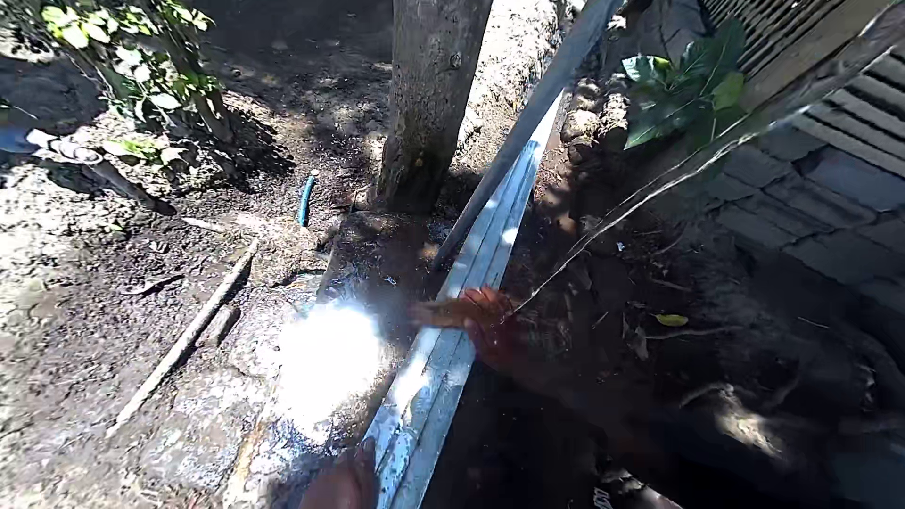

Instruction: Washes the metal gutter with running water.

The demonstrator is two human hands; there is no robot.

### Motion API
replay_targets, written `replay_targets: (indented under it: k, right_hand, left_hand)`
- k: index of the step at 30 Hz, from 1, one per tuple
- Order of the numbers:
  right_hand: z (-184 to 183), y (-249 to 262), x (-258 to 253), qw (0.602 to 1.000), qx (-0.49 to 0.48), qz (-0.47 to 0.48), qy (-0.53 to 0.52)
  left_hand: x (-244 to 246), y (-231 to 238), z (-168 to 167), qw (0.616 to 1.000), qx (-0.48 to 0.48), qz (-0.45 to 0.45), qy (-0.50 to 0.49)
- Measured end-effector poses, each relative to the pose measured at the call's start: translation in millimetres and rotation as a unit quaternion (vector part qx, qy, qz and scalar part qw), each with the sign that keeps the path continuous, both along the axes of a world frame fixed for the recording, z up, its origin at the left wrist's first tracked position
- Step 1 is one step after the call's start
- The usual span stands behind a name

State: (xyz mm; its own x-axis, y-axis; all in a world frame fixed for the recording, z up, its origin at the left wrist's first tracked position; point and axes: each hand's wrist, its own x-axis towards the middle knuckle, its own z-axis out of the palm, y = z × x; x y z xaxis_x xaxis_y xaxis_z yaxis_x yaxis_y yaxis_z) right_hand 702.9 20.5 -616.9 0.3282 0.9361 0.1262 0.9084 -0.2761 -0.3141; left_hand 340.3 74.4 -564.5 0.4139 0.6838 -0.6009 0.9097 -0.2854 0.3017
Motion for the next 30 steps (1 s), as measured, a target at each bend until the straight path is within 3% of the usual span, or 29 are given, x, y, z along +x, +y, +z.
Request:
replay_targets:
  k: [2,4,7,9,11,13,15,16,19,21,22,24,27,28,30]
  right_hand:
    - [16.5,-26.5,-38.7,0.993,-0.019,0.117,0.026]
    - [21.8,-22.2,-16.1,0.988,-0.022,0.15,0.015]
    - [17.1,25.0,84.5,0.998,-0.044,0.039,-0.009]
    - [2.8,41.9,121.0,0.998,-0.035,-0.038,-0.047]
    - [-2.4,39.4,86.8,0.995,-0.008,-0.051,-0.083]
    - [2.3,11.4,10.2,0.999,-0.01,0.016,-0.034]
    - [18.5,-6.3,-37.2,0.994,-0.034,0.102,-0.008]
    - [23.4,-5.2,-33.3,0.991,-0.047,0.121,0.003]
    - [24.5,34.3,49.9,0.995,-0.035,0.096,-0.004]
    - [21.5,47.3,86.9,0.998,-0.019,0.045,-0.051]
    - [21.7,45.9,79.7,0.997,-0.02,0.011,-0.073]
    - [17.4,22.6,18.1,0.996,-0.053,-0.002,-0.072]
    - [19.9,-35.7,-103.5,0.988,-0.016,0.151,0.025]
    - [22.9,-44.0,-122.3,0.977,0.006,0.209,0.041]
    - [29.0,-40.2,-98.3,0.965,0.009,0.257,0.046]
  left_hand:
    - [16.2,10.5,-1.5,1.0,-0.001,0.022,0.008]
    - [38.2,17.1,5.0,0.999,-0.008,0.028,0.035]
    - [78.7,24.6,7.4,0.998,-0.007,0.024,0.057]
    - [105.7,30.6,6.2,0.999,-0.006,0.03,0.031]
    - [131.4,40.9,0.1,0.999,0.004,0.046,0.007]
    - [141.4,43.3,-7.0,0.998,0.014,0.054,-0.007]
    - [134.1,44.1,-12.9,0.998,0.01,0.053,-0.04]
    - [124.4,44.7,-11.2,0.998,-0.006,0.043,-0.055]
    - [77.2,51.9,5.2,0.996,-0.083,-0.018,0.005]
    - [21.1,37.1,2.8,0.995,-0.09,-0.042,0.012]
    - [-3.5,30.2,2.3,0.995,-0.091,-0.047,-0.004]
    - [-27.6,21.5,10.4,0.992,-0.121,-0.036,0.002]
    - [-23.3,10.3,16.6,0.993,-0.118,0.002,0.013]
    - [-22.5,10.2,17.4,0.993,-0.114,0.011,0.001]
    - [-27.6,8.5,11.9,0.996,-0.09,0.002,-0.029]
